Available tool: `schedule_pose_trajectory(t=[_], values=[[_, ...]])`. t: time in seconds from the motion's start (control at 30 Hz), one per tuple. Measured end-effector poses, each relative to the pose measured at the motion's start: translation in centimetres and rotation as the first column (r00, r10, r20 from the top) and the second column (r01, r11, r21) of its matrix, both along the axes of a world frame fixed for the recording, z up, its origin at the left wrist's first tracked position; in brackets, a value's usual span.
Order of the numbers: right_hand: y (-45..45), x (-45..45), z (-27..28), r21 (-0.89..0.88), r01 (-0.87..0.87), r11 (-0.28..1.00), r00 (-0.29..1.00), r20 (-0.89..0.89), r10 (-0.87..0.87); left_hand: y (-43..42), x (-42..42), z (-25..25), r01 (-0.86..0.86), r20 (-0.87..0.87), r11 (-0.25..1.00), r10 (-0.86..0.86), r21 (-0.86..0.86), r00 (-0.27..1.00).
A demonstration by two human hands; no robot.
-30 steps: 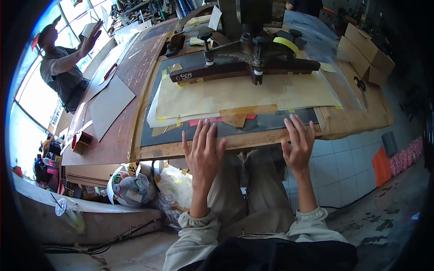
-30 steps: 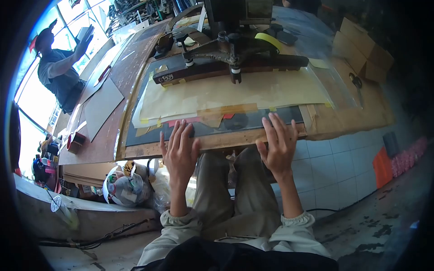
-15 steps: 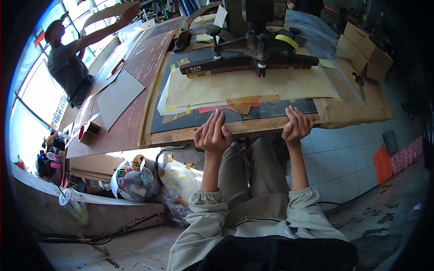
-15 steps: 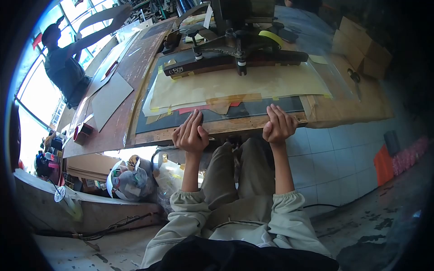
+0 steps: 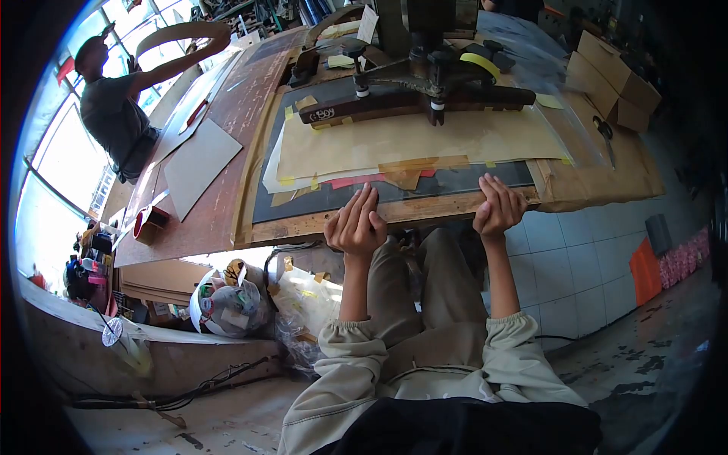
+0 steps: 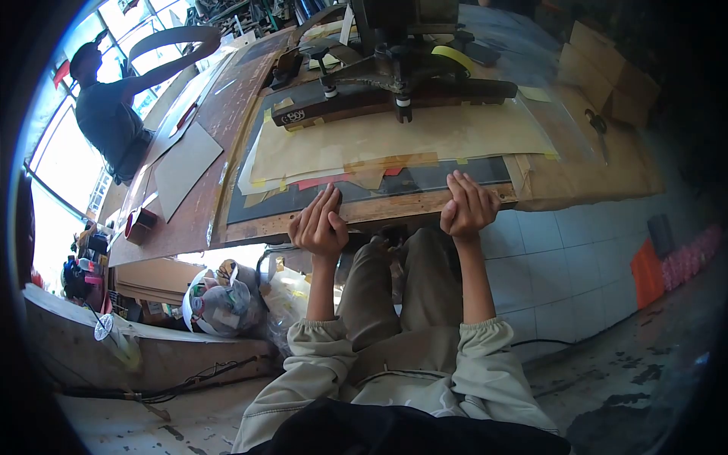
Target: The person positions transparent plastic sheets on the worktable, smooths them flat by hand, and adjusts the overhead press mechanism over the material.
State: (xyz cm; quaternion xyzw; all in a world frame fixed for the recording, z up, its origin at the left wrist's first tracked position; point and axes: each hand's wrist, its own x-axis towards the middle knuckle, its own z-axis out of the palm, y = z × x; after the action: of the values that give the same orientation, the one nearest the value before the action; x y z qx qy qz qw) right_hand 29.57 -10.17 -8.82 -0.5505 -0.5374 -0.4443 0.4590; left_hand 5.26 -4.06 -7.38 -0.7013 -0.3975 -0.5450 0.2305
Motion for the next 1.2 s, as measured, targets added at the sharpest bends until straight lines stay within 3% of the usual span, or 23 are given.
schedule_pose_trajectory(t=[1.2], values=[[-0.05,-0.12,-0.09,-0.014,0.003,1.000,1.000,-0.021,-0.003,0.04,-0.02,-0.32,-0.001,0.003,1.000,0.001,0.015,1.000]])
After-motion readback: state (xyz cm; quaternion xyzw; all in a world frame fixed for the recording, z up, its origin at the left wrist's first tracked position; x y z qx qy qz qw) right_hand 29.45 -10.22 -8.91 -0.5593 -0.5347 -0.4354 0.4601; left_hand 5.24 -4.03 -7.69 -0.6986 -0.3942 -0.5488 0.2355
